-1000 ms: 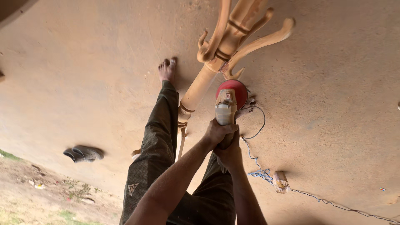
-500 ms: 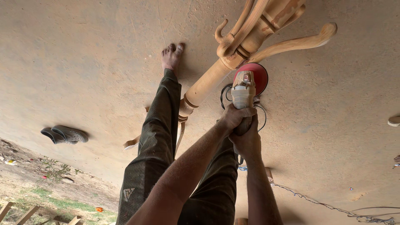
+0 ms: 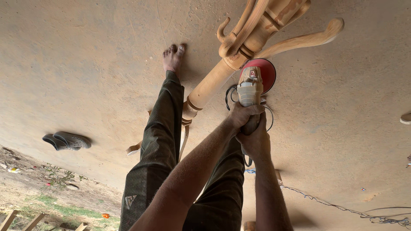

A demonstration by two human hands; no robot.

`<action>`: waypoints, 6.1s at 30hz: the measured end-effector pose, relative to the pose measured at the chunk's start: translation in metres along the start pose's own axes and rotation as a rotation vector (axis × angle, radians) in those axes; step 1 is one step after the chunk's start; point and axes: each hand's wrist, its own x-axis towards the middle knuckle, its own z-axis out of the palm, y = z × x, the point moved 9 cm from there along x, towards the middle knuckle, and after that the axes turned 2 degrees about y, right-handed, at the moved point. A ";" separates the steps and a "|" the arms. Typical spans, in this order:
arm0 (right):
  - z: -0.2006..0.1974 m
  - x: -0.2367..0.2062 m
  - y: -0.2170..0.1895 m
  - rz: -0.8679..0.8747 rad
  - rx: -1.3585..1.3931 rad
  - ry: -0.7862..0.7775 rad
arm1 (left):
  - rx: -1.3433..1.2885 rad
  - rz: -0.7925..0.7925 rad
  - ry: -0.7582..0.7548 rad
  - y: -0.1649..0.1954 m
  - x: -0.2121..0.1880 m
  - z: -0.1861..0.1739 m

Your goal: The person uses an electric sander to smooth the surfaces of wooden furniture pieces, including a chair leg and a coat rack. They move the sander along the legs and curved parts of the items, then set the tool down on the floor.

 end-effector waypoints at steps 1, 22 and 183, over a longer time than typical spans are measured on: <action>0.001 -0.002 0.001 0.005 -0.007 0.003 | 0.024 -0.017 0.011 -0.003 -0.002 -0.002; 0.000 -0.012 -0.003 0.011 -0.036 -0.008 | 0.077 -0.040 0.027 -0.011 -0.010 -0.006; -0.031 0.009 -0.028 0.012 -0.079 -0.103 | -0.185 -0.185 0.003 0.003 -0.004 0.020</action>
